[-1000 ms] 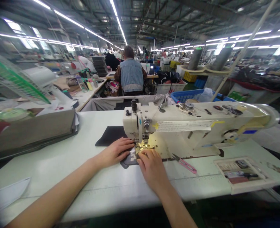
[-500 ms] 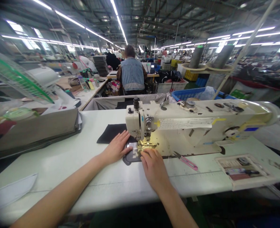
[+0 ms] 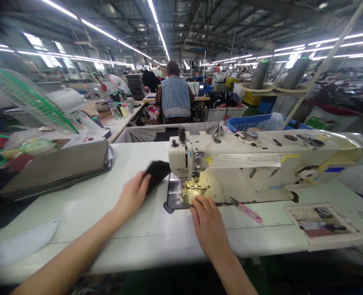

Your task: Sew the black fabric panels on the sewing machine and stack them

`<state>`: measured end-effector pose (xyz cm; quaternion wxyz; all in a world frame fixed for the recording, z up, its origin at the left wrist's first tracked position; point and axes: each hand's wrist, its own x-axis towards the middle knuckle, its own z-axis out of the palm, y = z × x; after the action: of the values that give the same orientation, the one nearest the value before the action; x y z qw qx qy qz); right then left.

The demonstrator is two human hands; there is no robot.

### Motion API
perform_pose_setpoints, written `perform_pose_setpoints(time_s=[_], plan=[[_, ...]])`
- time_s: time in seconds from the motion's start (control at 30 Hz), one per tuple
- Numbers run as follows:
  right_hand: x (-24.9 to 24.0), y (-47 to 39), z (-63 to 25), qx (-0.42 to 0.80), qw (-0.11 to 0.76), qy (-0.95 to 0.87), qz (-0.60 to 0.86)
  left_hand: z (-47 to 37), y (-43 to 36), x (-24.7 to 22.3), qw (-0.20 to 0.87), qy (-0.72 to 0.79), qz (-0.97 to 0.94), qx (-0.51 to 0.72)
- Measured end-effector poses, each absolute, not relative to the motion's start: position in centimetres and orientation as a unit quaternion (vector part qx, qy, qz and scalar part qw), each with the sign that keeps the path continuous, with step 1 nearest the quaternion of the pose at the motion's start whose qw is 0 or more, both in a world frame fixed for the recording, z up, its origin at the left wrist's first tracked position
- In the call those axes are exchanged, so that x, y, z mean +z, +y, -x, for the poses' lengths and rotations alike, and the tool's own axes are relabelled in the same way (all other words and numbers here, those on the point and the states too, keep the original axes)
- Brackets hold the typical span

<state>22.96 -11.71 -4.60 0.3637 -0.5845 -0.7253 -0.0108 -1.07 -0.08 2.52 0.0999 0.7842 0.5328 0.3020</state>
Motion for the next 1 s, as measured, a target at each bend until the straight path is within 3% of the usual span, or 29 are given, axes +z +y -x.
perform_pose_setpoints(time_s=[0.07, 0.13, 0.27, 0.4, 0.53, 0.63, 0.8, 1.0], plan=[[-4.6, -11.7, -22.9, -0.009, 0.361, -0.726, 0.585, 1.9, 0.4, 2.3, 0.097, 0.580, -0.672, 0.450], [-4.6, -11.7, -23.0, -0.011, 0.364, -0.724, 0.586, 3.0, 0.5, 1.6, 0.051, 0.579, -0.648, 0.493], [-3.9, -11.6, -23.3, -0.010, 0.361, -0.722, 0.590, 4.2, -1.3, 0.5, 0.019, 0.439, -0.857, 0.269], [-1.6, -11.1, -21.8, 0.004, 0.332, -0.716, 0.614, 3.3, -4.7, 1.6, 0.021, 0.402, -0.912, 0.075], [-0.4, -10.4, -17.4, 0.039, 0.375, -0.744, 0.552, 2.3, -6.1, 1.8, 0.032, 0.370, -0.926, 0.069], [-1.8, -10.3, -15.4, 0.052, 0.337, -0.795, 0.501, 2.6, -5.9, 0.8, 0.045, 0.332, -0.941, 0.058], [-4.3, -11.1, -18.6, 0.024, 0.299, -0.772, 0.560, 2.4, -5.7, -0.1, 0.074, 0.348, -0.933, 0.051], [-3.8, -10.9, -22.1, 0.020, 0.308, -0.790, 0.530, -0.7, -4.8, -0.4, 0.105, 0.314, -0.940, 0.076]])
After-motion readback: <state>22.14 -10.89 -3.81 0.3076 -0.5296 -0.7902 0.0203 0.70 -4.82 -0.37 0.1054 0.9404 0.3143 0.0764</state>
